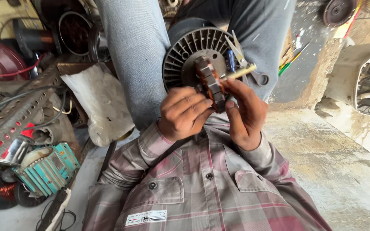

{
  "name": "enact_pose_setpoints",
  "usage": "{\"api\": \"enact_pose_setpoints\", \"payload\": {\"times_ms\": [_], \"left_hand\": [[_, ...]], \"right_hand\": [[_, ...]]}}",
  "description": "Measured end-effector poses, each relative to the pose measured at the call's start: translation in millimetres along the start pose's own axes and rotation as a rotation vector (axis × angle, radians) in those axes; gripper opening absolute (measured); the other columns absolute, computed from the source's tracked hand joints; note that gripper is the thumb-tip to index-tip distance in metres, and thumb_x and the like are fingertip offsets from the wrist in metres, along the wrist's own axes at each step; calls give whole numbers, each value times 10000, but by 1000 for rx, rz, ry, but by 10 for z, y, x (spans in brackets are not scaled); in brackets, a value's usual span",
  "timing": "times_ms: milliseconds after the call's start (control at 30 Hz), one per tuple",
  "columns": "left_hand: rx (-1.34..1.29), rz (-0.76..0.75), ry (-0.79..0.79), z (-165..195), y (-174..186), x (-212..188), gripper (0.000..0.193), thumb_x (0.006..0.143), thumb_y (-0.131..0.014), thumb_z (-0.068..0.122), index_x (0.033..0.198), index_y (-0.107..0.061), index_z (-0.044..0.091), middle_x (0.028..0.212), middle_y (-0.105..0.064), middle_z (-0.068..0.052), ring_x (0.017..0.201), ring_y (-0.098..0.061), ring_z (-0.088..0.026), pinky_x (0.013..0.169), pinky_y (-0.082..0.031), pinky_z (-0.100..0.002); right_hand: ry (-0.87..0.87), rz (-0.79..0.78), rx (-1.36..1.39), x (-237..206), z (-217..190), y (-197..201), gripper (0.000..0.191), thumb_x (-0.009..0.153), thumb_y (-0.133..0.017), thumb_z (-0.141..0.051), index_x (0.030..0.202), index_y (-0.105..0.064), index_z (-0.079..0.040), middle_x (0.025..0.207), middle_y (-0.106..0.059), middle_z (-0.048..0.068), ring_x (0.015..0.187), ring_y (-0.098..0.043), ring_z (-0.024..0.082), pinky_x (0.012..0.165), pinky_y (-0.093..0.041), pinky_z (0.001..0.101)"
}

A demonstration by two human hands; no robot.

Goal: The person sits on the floor and repairs a motor rotor by inserting white insulating paper into the copper windings. They use scissors to cut the paper and a screwdriver to press it into place.

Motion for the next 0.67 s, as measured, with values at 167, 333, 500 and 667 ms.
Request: {"api": "enact_pose_setpoints", "payload": {"times_ms": [167,333,500,667], "left_hand": [[143,31,-69,-13,108,251,597,770,-840,359,1211,-613,26,1152,-647,-127,1034,-641,-354,856,-516,-502],[-54,-78,16,-174,-170,345,617,880,-902,315,1333,-604,21,1034,-578,-53,899,-616,-209,777,-539,-373],[-133,106,277,-374,-171,246,458,845,-934,327,1137,-673,90,960,-582,-30,814,-627,-155,679,-518,-328],[-212,289,298,-638,-210,36,408,879,-880,401,1089,-679,116,991,-586,-8,871,-639,-152,702,-547,-277]], "right_hand": [[55,-17,-166,149,-84,-22,325,1093,-486,32,1416,-519,42,1197,-730,171,1109,-736,204,937,-564,281],[147,-56,-295,290,-52,54,265,1077,-514,37,1333,-580,53,1111,-750,140,955,-720,169,851,-551,272],[273,199,-165,301,59,372,212,1105,-514,62,1276,-639,68,1202,-721,164,1079,-713,229,975,-575,343],[70,100,-249,-70,574,512,137,1031,-643,33,1151,-707,51,980,-730,136,857,-697,192,773,-560,248]]}}
Point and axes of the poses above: each hand's wrist, its own x-axis towards the middle knuckle, its own y-axis out of the back of the hand, z = x × y, the point moved 5 cm from there along x, towards the middle knuckle
